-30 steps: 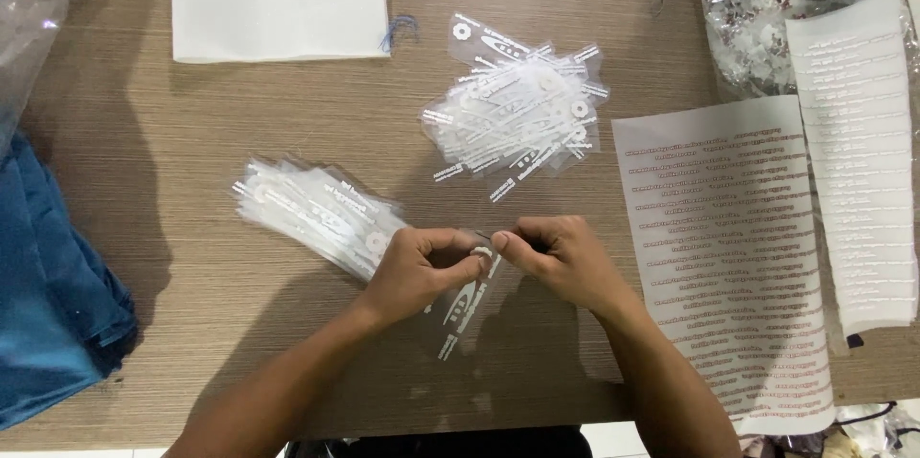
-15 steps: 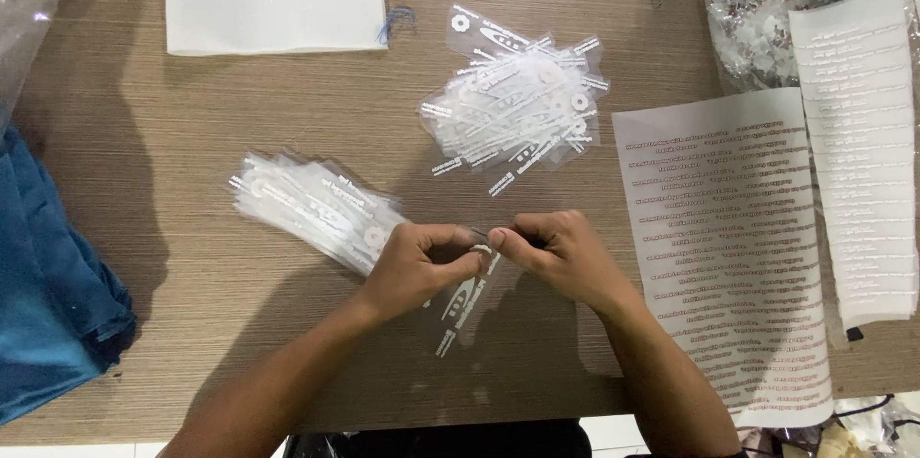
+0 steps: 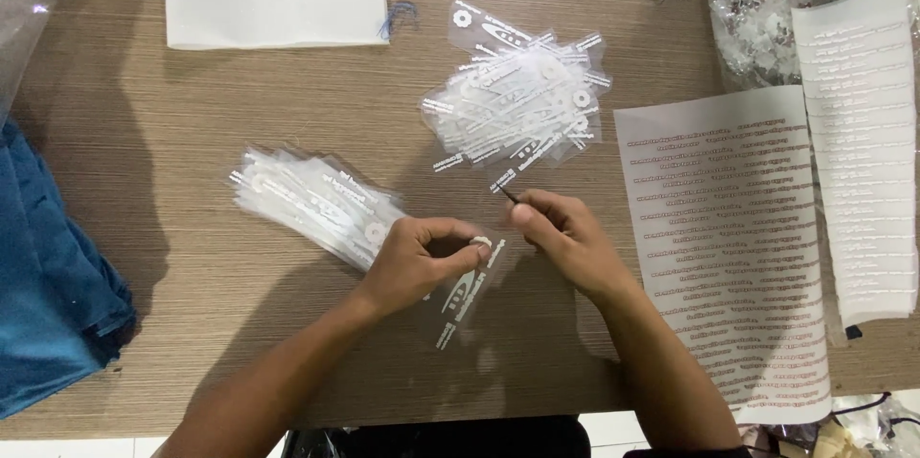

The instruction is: The person is inspecting and organizing small plastic packets containing labels, using a small tool to adjust or clean them before stacking.

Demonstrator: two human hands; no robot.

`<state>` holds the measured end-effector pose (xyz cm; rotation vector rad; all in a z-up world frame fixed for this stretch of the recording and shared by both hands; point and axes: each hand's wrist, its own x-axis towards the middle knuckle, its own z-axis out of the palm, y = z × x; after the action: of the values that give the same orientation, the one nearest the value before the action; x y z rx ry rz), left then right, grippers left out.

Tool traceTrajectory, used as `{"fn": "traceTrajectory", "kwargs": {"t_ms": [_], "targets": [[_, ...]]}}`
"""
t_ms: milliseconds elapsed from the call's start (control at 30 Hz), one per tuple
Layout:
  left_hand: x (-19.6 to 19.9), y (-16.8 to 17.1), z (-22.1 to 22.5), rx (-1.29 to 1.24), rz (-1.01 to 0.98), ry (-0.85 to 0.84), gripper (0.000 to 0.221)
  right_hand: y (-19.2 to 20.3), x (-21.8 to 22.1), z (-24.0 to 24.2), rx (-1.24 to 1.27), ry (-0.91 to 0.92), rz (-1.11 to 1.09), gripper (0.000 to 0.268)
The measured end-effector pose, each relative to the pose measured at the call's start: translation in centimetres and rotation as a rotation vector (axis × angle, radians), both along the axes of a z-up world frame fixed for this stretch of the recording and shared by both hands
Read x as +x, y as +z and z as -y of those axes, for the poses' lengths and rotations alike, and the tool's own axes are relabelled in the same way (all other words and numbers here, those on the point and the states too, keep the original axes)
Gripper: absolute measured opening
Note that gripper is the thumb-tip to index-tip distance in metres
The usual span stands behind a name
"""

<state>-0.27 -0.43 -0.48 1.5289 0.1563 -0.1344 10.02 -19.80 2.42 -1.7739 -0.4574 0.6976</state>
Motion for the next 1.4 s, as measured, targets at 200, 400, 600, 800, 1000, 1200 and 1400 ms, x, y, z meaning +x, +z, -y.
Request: {"fn": "traceTrajectory", "kwargs": {"t_ms": [200, 400, 600, 800, 1000, 1200, 1400], "targets": [[0.0, 0.5, 0.0, 0.007, -0.021, 0.007, 0.017, 0.6, -1.0, -0.7, 0.166, 0.017, 0.038, 0.006], [0.0, -0.7, 0.1, -0.037, 0.008, 0.042, 0.021, -1.2, -0.2, 0.4, 0.142, -0.196, 0.096, 0.008], [-0.1, 0.8, 0.0, -0.124, 0.027, 0.16, 0.024, 0.4, -0.4, 0.1, 0.128, -0.467, 0.077, 0.018], [0.6, 1.7, -1.1, -0.265, 0.018, 0.371, 0.03, 0.3, -0.2, -0.2, 0.19, -0.507, 0.066, 0.017], [1.7, -0.5, -3.2, -0.22, 0.12, 0.621, 0.02, -0.4, 0.8, 0.1, 0.158, -0.56, 0.073, 0.016], [2.3, -1.0, -5.6, -0.234, 0.185, 0.89, 0.02, -0.7, 1.4, 0.4, 0.127, -0.522, 0.095, 0.016], [2.2, 0.0, -5.4, -0.178, 0.284, 0.883, 0.024, -1.3, 1.8, 0.4, 0.138, -0.53, 0.053, 0.021]]}}
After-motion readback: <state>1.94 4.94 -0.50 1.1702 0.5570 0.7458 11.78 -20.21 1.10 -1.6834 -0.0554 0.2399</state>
